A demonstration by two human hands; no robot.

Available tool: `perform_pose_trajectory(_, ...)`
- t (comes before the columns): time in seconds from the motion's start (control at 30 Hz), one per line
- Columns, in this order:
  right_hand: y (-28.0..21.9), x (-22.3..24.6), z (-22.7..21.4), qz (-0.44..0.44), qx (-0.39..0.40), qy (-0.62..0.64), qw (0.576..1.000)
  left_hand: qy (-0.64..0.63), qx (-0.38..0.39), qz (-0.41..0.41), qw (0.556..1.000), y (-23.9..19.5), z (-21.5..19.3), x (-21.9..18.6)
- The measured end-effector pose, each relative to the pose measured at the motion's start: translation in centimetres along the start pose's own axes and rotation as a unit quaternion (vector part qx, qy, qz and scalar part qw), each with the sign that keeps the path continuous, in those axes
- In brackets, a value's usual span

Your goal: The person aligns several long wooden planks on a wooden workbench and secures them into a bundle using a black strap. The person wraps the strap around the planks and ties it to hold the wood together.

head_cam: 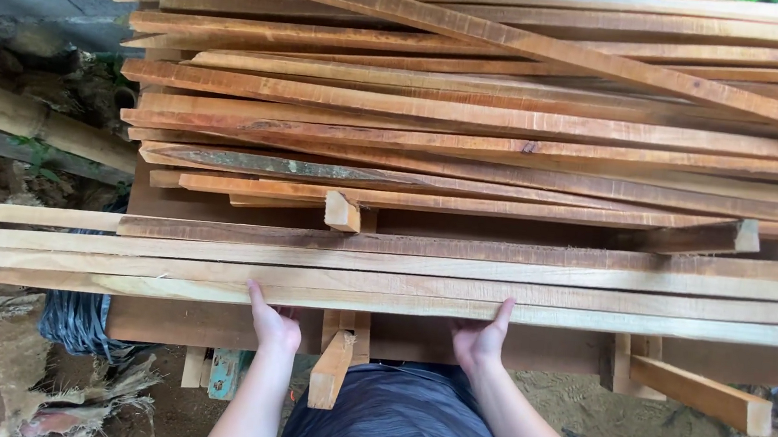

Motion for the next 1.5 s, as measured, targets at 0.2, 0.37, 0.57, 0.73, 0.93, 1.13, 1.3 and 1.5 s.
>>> perform_pose_trajectory(0.2, 1.2, -0.2, -1.2, -0.011, -0.028, 0.033, 0.999, -0.033, -0.004, -0.002, 0.999, 2.4, -1.3, 0.6)
perform_pose_trajectory(0.37, 0.7, 0.2, -0.8, -0.018, -0.038, 0.048, 0.998, -0.028, -0.009, -0.003, 1.000, 2.6, -1.9, 0.3)
perform_pose_trajectory(0.57, 4.1, -1.9, -4.5, -0.015, -0.068, 0.105, 0.992, -0.027, -0.011, -0.001, 1.000, 2.0, -1.9, 0.2)
perform_pose_trajectory(0.73, 11.0, -3.7, -10.6, -0.015, -0.102, 0.090, 0.991, -0.034, -0.019, -0.004, 0.999, 1.5, -1.6, 0.0)
perform_pose_trajectory(0.93, 16.1, -3.6, -17.5, -0.110, -0.175, 0.083, 0.975, -0.015, -0.018, 0.011, 1.000, -1.8, -0.1, -1.6)
perform_pose_trajectory(1.13, 13.7, -0.1, -15.9, -0.204, -0.141, -0.092, 0.964, 0.004, -0.021, 0.027, 0.999, -0.6, -1.1, -1.2)
perform_pose_trajectory(1.3, 16.5, -0.8, -18.4, -0.191, -0.097, -0.113, 0.970, 0.033, -0.030, 0.042, 0.998, 1.3, -2.1, -0.8)
perform_pose_trajectory(1.5, 12.4, 0.3, -14.8, -0.178, -0.079, -0.117, 0.974, 0.041, -0.030, 0.058, 0.997, 1.5, -2.3, -1.0)
Point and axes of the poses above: each hand's wrist, its own y-axis towards the middle knuckle, its own z-axis out of the palm, x = y × z, the point moved 10 cm from there along y, towards the middle knuckle, and after that the axes turned 5 degrees about -y, right-handed, at the moved point
